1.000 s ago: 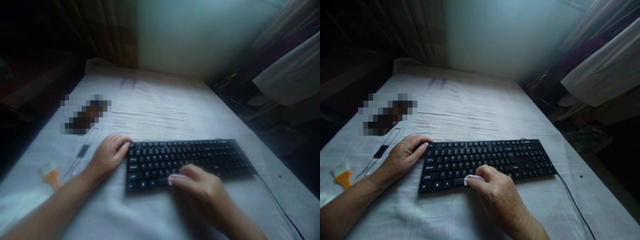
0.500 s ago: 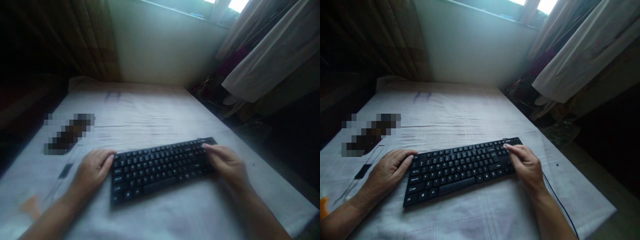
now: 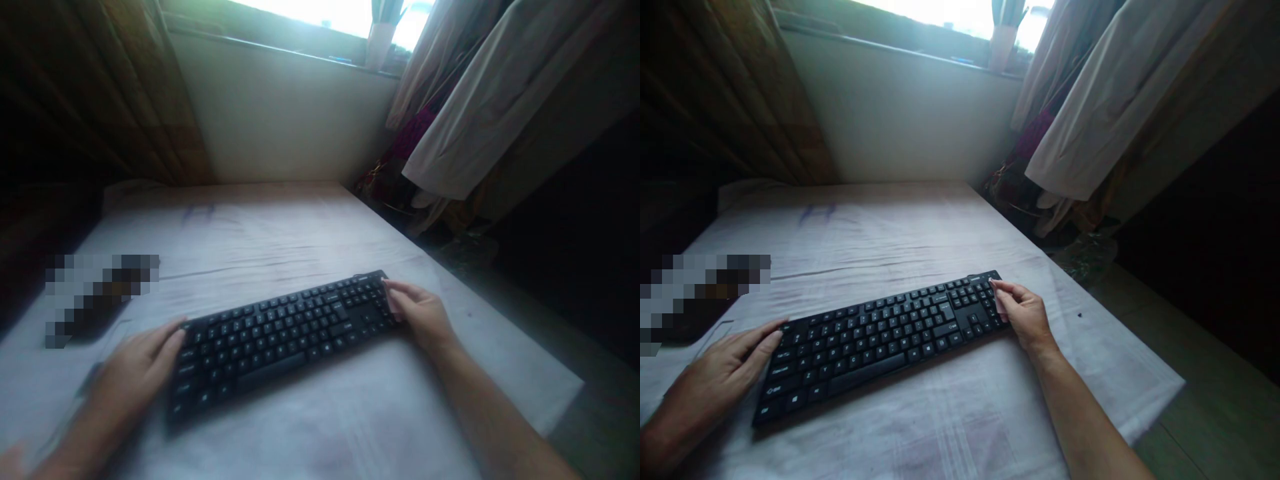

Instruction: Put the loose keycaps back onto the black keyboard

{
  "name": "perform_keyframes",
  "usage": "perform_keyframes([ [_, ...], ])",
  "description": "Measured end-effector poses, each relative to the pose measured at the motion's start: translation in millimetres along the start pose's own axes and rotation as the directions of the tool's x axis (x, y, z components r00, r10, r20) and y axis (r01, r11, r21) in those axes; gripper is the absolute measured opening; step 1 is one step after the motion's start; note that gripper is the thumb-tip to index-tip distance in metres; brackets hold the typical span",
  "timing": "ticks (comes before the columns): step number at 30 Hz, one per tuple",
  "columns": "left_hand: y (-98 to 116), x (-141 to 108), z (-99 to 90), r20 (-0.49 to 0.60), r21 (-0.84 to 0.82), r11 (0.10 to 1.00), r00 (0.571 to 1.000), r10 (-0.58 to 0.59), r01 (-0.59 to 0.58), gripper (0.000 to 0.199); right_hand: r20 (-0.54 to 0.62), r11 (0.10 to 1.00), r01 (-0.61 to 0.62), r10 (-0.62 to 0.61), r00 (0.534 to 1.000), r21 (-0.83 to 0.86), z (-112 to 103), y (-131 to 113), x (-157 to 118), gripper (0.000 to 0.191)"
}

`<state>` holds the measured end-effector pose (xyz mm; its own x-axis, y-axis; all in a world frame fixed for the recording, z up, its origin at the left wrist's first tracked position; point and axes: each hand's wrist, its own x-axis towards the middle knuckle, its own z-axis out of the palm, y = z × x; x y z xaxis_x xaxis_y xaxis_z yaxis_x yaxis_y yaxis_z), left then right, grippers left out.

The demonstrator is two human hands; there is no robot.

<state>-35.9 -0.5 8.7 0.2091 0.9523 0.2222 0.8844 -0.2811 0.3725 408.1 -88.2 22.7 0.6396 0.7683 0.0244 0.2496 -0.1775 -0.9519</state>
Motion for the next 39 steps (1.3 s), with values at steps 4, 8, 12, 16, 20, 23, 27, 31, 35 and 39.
perform_keyframes([
  [4, -11.8, 8.8, -6.8, -0.036, 0.09, 0.996, 0.999, 0.001, 0.002, 0.045, 0.131, 0.995, 0.094, -0.091, 0.987, -0.02, 16.6, -11.8, -2.7, 0.031],
  [8, -6.6, -2.0, -1.1, -0.061, 0.164, 0.986, 0.998, 0.031, -0.021, 0.054, 0.385, 0.755, 0.62, -0.517, 0.764, -0.216, 31.2, -30.5, -18.5, 0.023],
  [12, 18.5, -24.9, 10.1, -0.052, 0.22, 0.931, 0.95, 0.309, -0.29, 0.067, 0.562, 0.501, 0.845, -0.651, 0.511, -0.188, 58.5, -39.0, -51.9, 0.029],
  [16, 38.4, -38.6, 15.4, 0.04, 0.328, 0.784, 0.836, 0.547, -0.528, 0.098, 0.591, 0.382, 0.909, -0.698, 0.403, -0.169, 87.4, -36.4, -77.9, 0.025],
  [20, 42.4, -41.0, 17.8, 0.059, 0.385, 0.753, 0.828, 0.557, -0.534, 0.099, 0.582, 0.283, 0.941, -0.74, 0.337, -0.185, 95.7, -37.3, -82.4, 0.022],
  [23, 42.6, -41.6, 19.5, 0.044, 0.37, 0.771, 0.839, 0.543, -0.518, 0.09, 0.568, 0.251, 0.947, -0.758, 0.321, -0.201, 89.2, -39.2, -79.7, 0.024],
  [27, 43.8, -43.0, 20.3, 0.032, 0.323, 0.792, 0.842, 0.538, -0.518, 0.075, 0.604, 0.276, 0.929, -0.707, 0.369, -0.245, 74.6, -38.5, -75.9, 0.019],
  [31, 43.3, -42.0, 20.3, 0.028, 0.295, 0.786, 0.828, 0.561, -0.543, 0.068, 0.618, 0.318, 0.913, -0.673, 0.406, -0.254, 61.4, -38.4, -69.3, 0.023],
  [35, 41.2, -40.5, 20.7, 0.015, 0.291, 0.781, 0.819, 0.573, -0.552, 0.066, 0.591, 0.309, 0.914, -0.697, 0.406, -0.263, 60.1, -39.0, -66.4, 0.025],
  [39, 39.5, -41.1, 21.0, 0.017, 0.287, 0.781, 0.818, 0.576, -0.555, 0.063, 0.533, 0.291, 0.931, -0.763, 0.365, -0.22, 74.4, -38.2, -73.7, 0.02],
])
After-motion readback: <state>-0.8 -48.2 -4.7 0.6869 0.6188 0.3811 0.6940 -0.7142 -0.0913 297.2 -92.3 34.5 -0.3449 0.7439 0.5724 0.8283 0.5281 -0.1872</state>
